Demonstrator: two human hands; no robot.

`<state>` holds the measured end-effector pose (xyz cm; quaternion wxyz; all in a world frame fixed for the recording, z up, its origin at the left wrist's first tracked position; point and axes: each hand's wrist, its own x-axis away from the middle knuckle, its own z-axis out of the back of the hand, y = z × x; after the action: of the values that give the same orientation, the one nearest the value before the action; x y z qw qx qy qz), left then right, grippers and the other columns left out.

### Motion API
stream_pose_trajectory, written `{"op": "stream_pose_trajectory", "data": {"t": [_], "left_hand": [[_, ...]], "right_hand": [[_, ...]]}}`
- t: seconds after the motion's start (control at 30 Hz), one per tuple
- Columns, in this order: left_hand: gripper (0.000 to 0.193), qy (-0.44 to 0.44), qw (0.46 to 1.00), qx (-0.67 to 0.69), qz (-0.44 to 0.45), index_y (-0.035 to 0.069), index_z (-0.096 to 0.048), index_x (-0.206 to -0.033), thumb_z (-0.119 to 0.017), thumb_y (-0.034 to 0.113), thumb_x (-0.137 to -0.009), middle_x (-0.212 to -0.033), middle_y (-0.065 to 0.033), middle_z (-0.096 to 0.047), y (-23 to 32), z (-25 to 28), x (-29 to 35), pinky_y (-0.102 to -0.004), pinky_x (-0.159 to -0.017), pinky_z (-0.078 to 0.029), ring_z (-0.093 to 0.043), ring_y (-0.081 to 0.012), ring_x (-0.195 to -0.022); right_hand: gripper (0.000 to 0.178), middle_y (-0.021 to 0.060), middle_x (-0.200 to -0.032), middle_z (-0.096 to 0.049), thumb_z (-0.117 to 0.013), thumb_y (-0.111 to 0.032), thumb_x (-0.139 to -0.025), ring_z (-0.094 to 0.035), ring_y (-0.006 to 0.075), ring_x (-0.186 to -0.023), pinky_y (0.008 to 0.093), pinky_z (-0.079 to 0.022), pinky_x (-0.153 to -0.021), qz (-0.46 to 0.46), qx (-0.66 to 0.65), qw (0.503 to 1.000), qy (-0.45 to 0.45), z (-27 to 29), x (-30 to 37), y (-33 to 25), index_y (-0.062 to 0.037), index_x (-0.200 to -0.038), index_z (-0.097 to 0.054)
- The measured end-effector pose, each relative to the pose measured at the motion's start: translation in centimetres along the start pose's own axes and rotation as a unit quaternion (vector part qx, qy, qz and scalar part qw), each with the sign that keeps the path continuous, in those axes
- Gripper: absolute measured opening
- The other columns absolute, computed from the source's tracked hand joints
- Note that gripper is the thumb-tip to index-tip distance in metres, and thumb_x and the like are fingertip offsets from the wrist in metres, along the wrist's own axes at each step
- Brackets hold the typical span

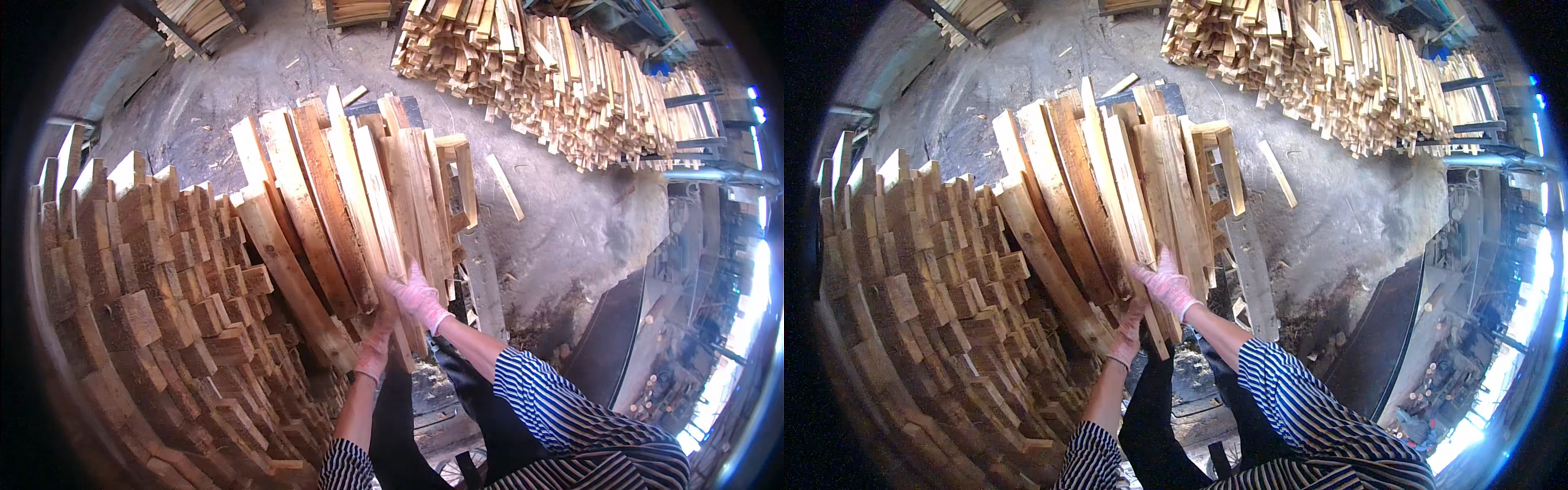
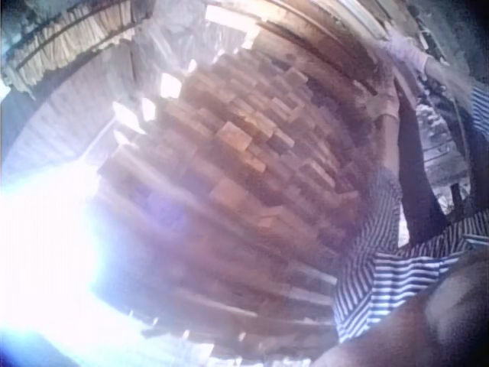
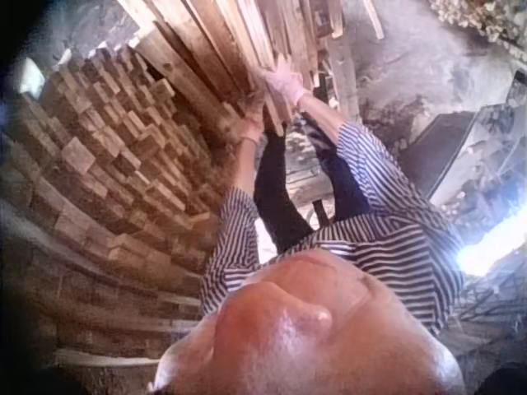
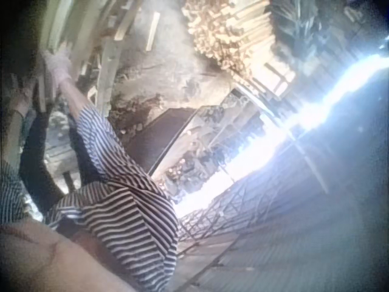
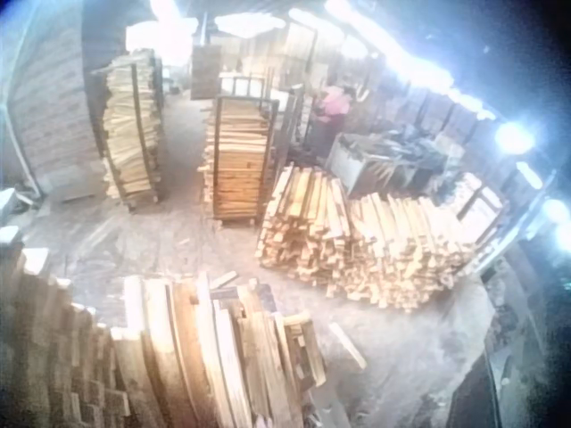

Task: The person repeatedly picks up wooden planks from a pile on the floor and places them onto a growing stack. They handle the planks one by one or in small groups, arranging them to build a neat pile.

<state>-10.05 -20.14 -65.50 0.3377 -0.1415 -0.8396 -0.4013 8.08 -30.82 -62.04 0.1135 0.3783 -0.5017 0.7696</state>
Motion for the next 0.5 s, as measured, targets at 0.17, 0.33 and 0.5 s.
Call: {"op": "stream_pose_trajectory", "data": {"t": [0.17,0.33,0.5], "left_hand": [[0.056,-0.013,0.985,-0.149,0.081,-0.001,-0.052,-0.137,-0.068,0.031,-0.094,-0.136,-0.0101,-0.059,9.1,-8.9,2.3,-0.0318,-0.106,-0.042,-0.054,-0.0169,-0.123],[0.059,0.102,0.984,-0.144,-0.007,0.000,-0.053,-0.138,-0.065,0.040,-0.096,-0.129,-0.0094,-0.061,11.1,-9.6,8.6,-0.0329,-0.104,-0.042,-0.055,-0.0186,-0.119],[0.051,0.224,0.905,-0.360,0.021,0.001,-0.055,-0.132,-0.062,0.038,-0.097,-0.119,-0.0198,-0.066,19.2,-17.4,12.1,-0.0387,-0.098,-0.048,-0.063,-0.0289,-0.111]], "right_hand": [[0.063,0.0099,-0.139,-0.060,-0.060,-0.039,-0.101,-0.051,0.0180,-0.131,0.0283,-0.034,-0.115,-0.025,-0.199,0.967,-0.160,5.5,1.8,-1.6,0.0003,-0.148,-0.044],[0.060,0.0067,-0.136,-0.062,-0.068,-0.042,-0.095,-0.052,0.0169,-0.130,0.0310,-0.036,-0.112,-0.081,-0.264,0.939,-0.206,8.1,5.4,-8.1,-0.0019,-0.139,-0.058],[0.061,0.0088,-0.127,-0.066,-0.073,-0.043,-0.090,-0.057,0.0180,-0.121,0.0311,-0.041,-0.107,-0.046,-0.124,0.973,-0.190,9.5,9.3,-13.1,-0.0012,-0.133,-0.062]]}}
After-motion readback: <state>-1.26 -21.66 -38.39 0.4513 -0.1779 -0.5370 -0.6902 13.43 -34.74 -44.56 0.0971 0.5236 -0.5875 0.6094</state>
